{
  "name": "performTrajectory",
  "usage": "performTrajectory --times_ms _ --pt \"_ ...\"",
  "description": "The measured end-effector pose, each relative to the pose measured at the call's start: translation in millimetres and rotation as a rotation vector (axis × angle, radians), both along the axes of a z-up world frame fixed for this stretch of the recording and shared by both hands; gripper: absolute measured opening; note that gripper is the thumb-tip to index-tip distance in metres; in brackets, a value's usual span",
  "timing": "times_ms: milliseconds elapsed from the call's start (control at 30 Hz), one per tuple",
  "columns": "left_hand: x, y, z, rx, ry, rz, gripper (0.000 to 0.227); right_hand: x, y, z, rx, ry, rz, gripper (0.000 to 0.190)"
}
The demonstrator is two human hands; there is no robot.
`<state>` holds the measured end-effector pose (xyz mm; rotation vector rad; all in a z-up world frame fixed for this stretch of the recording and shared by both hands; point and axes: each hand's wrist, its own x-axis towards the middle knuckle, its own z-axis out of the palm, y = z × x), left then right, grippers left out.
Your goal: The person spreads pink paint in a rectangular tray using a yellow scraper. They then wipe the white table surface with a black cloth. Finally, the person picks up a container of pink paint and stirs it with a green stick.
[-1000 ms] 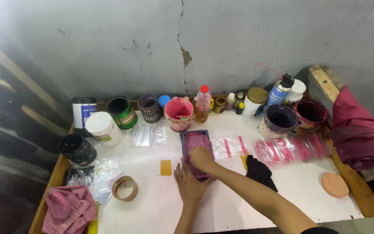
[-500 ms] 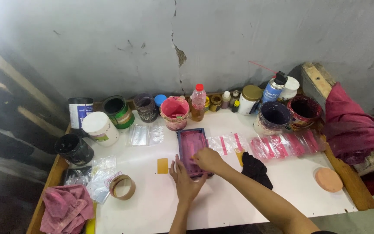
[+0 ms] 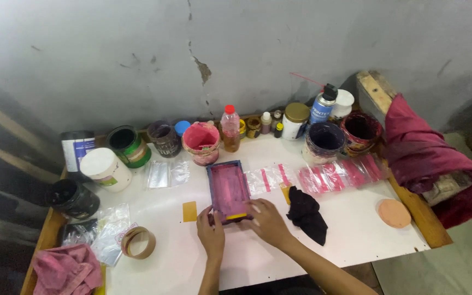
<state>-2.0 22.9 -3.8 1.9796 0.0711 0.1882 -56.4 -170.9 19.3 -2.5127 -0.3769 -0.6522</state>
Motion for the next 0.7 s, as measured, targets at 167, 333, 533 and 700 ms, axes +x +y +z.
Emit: performTrajectory --times_ms 167,333,533,700 --pt "14.1 2.4 23.1 0.195 0.199 -0.153 0.059 -27.3 -57.0 -36.7 -0.087 -0.097 -0.332 0.043" --pt "44.7 5.7 -5.3 0.435 0.083 -0.138 0.050 -14.0 -103.5 -51.6 -0.106 0.101 -0.546 0.049" --pt "59.2 9.3 -19.0 0.554 0.078 -0.186 0.029 -3.7 -110.9 -70.9 -0.120 0.263 -0.543 0.075" --pt "58.2 8.0 -18.8 0.589 0.020 -0.178 0.026 -6.0 -108.3 -67.8 -0.075 0.320 -0.564 0.075"
